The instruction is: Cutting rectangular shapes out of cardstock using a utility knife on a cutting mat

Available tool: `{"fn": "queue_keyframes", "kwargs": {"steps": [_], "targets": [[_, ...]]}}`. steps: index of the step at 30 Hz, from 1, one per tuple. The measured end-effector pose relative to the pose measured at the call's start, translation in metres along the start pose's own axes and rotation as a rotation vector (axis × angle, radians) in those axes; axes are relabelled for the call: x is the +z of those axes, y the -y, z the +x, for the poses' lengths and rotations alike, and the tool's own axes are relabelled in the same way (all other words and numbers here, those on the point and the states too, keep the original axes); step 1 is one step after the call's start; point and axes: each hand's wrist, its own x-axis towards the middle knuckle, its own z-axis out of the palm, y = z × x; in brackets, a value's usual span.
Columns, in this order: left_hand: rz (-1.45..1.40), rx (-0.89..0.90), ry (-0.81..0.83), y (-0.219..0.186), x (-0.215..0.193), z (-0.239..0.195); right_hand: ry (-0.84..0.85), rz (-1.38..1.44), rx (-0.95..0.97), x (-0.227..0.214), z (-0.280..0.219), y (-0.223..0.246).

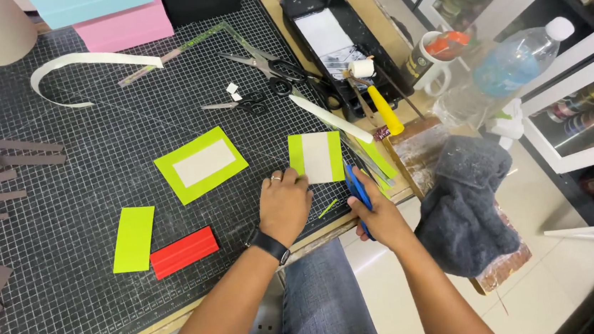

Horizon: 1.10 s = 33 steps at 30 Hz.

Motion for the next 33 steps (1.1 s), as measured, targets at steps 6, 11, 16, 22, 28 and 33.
{"fn": "queue_keyframes", "kwargs": {"steps": [6, 11, 16, 22, 28, 33], "targets": [[-0.005, 0.052, -0.04, 0.009, 0.012, 0.035, -0.066, -0.235, -0.036, -0.016, -0.006, 0.025], [-0.063, 0.129, 0.014, 0.009, 0.038, 0.067, -0.061, -0.396, -0.131, -0.009, 0.012, 0.026], [-0.041, 0.117, 0.117, 0.008, 0.044, 0.074, -0.03, -0.559, -0.172, -0.002, 0.031, 0.023], [-0.05, 0.101, 0.217, 0.009, 0.037, 0.078, -0.015, -0.656, -0.214, 0.0, 0.041, 0.021], [-0.054, 0.119, 0.204, 0.014, 0.046, 0.079, 0.025, -0.665, -0.227, 0.001, 0.034, 0.027], [-0.063, 0.112, 0.275, 0.019, 0.06, 0.084, 0.06, -0.68, -0.243, 0.0, 0.043, 0.023]]}}
